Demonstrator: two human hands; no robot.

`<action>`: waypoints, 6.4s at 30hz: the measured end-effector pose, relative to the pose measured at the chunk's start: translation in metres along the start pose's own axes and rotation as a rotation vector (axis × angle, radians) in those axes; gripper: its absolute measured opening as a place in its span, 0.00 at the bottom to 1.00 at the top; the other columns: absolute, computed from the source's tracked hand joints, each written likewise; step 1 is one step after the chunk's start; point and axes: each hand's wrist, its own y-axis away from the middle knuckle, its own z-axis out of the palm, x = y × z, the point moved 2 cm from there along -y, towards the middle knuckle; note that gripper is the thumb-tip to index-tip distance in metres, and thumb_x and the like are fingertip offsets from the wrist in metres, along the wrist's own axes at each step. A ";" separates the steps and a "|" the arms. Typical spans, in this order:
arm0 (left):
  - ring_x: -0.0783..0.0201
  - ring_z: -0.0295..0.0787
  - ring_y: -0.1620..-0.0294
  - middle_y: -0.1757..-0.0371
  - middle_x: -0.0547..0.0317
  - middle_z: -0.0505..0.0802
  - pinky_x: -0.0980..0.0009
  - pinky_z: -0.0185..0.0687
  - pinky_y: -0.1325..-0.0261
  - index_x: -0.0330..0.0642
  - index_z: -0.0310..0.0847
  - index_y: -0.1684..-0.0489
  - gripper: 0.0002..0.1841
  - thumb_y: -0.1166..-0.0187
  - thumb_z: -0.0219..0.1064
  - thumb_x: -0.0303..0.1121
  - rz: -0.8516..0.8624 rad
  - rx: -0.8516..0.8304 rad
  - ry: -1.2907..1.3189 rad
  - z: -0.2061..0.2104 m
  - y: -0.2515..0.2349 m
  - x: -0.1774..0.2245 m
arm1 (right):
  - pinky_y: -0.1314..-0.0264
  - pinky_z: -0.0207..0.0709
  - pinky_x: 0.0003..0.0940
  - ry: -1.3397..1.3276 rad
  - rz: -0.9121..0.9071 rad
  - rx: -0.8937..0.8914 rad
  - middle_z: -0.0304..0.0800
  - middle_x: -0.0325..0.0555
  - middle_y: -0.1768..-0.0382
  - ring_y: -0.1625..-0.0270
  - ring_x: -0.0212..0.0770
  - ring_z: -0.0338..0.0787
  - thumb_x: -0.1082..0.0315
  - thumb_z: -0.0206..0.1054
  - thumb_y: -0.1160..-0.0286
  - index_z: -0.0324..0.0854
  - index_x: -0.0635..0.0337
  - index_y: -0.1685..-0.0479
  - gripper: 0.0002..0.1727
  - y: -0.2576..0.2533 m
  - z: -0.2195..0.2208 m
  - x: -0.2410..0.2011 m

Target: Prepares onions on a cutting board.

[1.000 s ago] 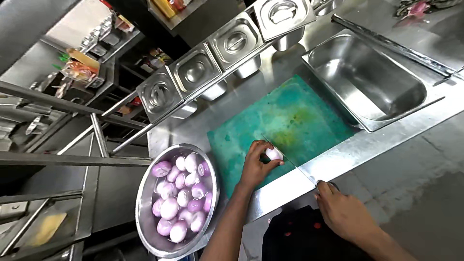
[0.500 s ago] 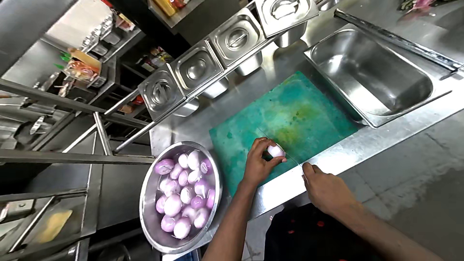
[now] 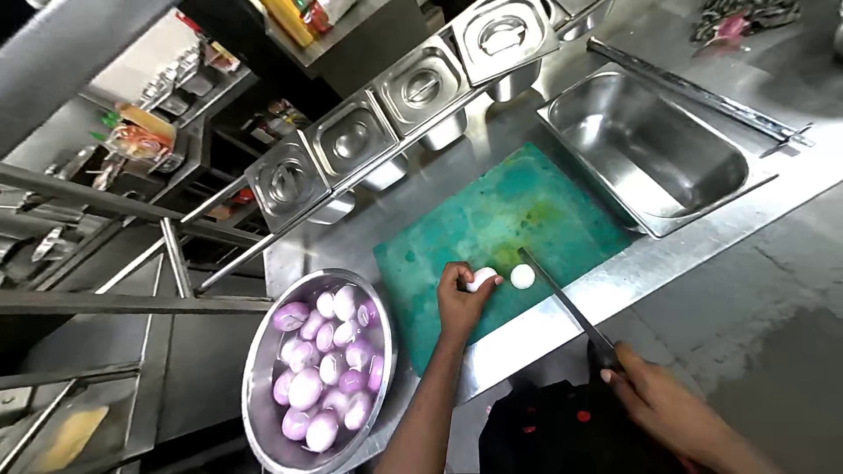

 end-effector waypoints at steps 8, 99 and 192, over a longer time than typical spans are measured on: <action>0.68 0.85 0.57 0.40 0.59 0.85 0.75 0.86 0.58 0.46 0.89 0.49 0.12 0.28 0.77 0.33 -0.034 0.074 0.188 -0.002 0.013 -0.010 | 0.62 0.82 0.62 0.077 0.010 -0.074 0.85 0.53 0.68 0.65 0.60 0.90 0.49 0.54 0.14 0.72 0.57 0.38 0.21 0.006 -0.019 0.019; 0.69 0.83 0.60 0.41 0.54 0.81 0.77 0.85 0.63 0.40 0.81 0.50 0.20 0.44 0.78 0.27 0.032 -0.155 0.170 -0.014 -0.001 -0.017 | 0.74 0.83 0.51 0.530 -0.110 0.197 0.89 0.54 0.63 0.72 0.56 0.92 0.60 0.55 0.14 0.76 0.59 0.45 0.13 -0.036 0.011 -0.100; 0.66 0.86 0.53 0.41 0.52 0.81 0.72 0.89 0.56 0.38 0.79 0.51 0.19 0.42 0.76 0.29 0.051 -0.063 0.157 -0.019 0.004 -0.022 | 0.70 0.84 0.50 0.529 -0.092 0.112 0.88 0.52 0.63 0.68 0.55 0.93 0.59 0.54 0.14 0.74 0.58 0.44 0.13 -0.050 0.018 -0.114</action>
